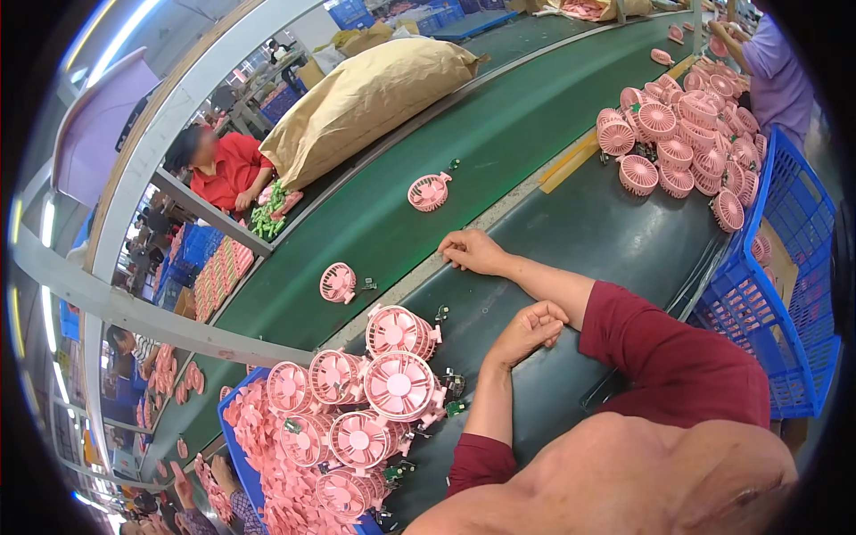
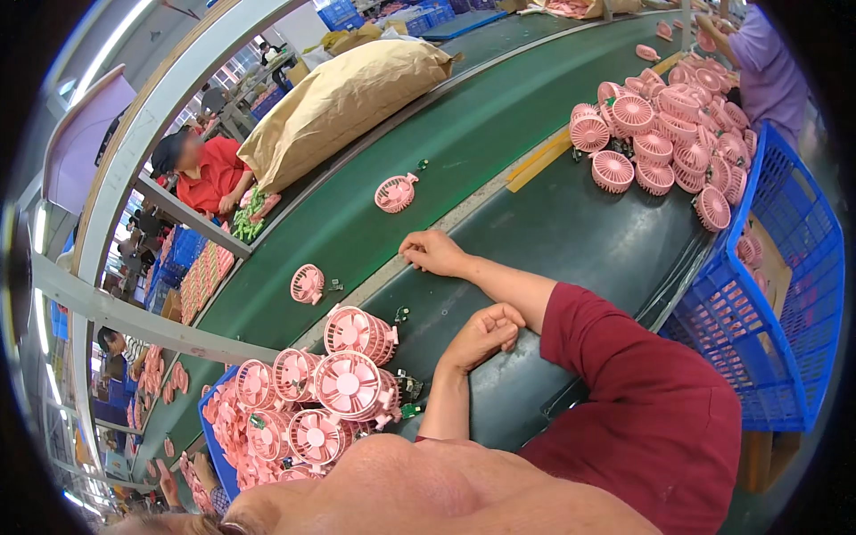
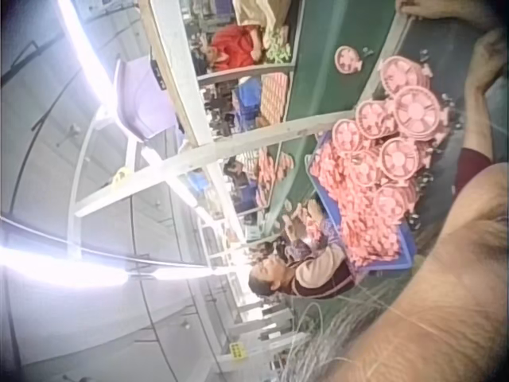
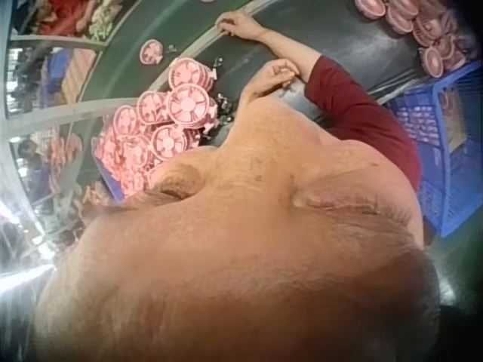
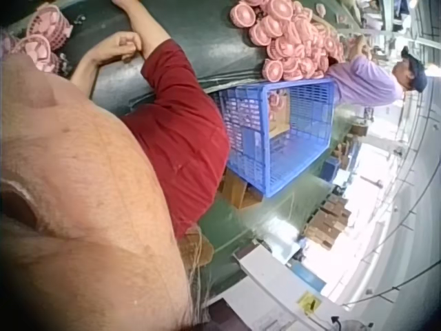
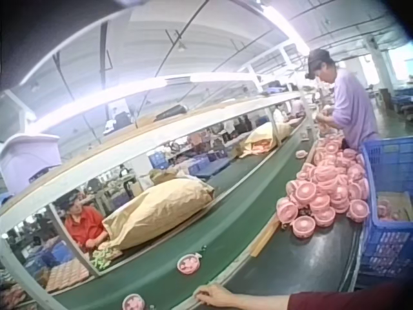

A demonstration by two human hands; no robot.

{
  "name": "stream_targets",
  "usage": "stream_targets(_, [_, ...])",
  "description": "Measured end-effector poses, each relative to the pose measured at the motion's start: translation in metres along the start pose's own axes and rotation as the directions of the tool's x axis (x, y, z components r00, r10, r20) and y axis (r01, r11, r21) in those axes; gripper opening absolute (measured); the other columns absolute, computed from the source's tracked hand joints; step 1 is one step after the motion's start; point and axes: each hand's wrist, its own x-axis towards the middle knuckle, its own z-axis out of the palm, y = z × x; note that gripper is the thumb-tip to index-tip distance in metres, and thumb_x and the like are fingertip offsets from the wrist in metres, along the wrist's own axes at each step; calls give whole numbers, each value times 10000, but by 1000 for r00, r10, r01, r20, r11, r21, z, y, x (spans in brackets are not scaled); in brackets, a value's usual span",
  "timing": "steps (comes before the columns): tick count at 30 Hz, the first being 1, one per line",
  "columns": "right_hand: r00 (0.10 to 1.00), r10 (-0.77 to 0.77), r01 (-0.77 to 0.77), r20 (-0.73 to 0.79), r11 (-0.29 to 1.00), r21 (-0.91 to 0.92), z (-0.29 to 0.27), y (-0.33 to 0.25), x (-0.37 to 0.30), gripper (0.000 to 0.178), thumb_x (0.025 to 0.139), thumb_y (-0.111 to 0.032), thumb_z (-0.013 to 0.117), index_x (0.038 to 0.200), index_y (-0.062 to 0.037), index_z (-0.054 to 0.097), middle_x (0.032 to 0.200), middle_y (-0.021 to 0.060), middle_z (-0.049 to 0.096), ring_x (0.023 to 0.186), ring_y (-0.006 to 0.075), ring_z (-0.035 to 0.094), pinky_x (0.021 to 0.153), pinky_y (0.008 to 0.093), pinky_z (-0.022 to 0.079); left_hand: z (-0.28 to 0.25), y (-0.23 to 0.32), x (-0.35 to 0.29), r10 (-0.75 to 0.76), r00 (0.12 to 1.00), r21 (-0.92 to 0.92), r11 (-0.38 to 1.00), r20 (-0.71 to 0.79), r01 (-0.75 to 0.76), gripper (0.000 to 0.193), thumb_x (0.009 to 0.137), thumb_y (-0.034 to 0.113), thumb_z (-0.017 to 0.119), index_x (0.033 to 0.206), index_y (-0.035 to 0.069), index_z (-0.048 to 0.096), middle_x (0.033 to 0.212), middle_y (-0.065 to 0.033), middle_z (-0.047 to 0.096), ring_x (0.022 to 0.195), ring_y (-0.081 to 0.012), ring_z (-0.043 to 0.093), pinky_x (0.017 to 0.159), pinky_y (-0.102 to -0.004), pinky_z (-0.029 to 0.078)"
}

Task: The person assembles small portable fans on a conveyor line by hand, taking covers and fan components, snapping the pieces together, and placing them on the work surface.

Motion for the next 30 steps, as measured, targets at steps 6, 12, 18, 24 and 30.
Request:
stream_targets(6, [1000, -3, 3, 1, 1000, -12, 0, 0, 0, 144, 855, -91, 577, 943, 12, 629, 775, 59, 654, 622, 98, 612, 526, 246, 514, -1, -1, 0, -8, 1000, -7, 1000, -6, 8, 128, 900, 155, 614, 969, 50, 583, 676, 53, 509, 595, -31, 460, 550, -175, 372])
stream_targets(12, [1000, -12, 12, -4, 1000, 2, 0, 2, 0, 146, 857, -97, 583, 943, 11, 629, 773, 62, 655, 618, 101, 616, 523, 248, 514, -1, -2, 0, -8, 1000, -11, 1000, -4, 8, 147, 898, 172, 624, 970, 51, 584, 679, 54, 510, 597, -31, 462, 551, -174, 371])
stream_targets(18, [1000, -19, 19, -9, 1000, -16, 1, 1, 0, 141, 858, -97, 587, 940, 8, 633, 767, 60, 656, 617, 100, 616, 523, 249, 515, -2, -2, 0, -8, 1000, -30, 1000, 0, 8, 146, 896, 161, 626, 969, 42, 581, 685, 42, 518, 603, -42, 471, 559, -182, 375])
stream_targets(24, [1000, -27, 27, -10, 999, -32, 0, 0, 0, 141, 862, -100, 586, 942, 5, 635, 769, 63, 659, 622, 99, 619, 524, 250, 515, -1, -1, 0, -14, 1000, -40, 999, -8, 13, 150, 892, 149, 629, 969, 31, 578, 691, 29, 523, 611, -56, 478, 565, -191, 377])
stream_targets(30, [1000, -16, 16, -5, 1000, -21, 1, -1, 0, 141, 867, -101, 578, 943, 4, 635, 770, 62, 660, 621, 101, 619, 530, 249, 514, -2, -3, 1, -4, 1000, -27, 1000, -1, 4, 125, 902, 153, 620, 975, 56, 590, 694, 49, 531, 606, -35, 476, 566, -179, 387])
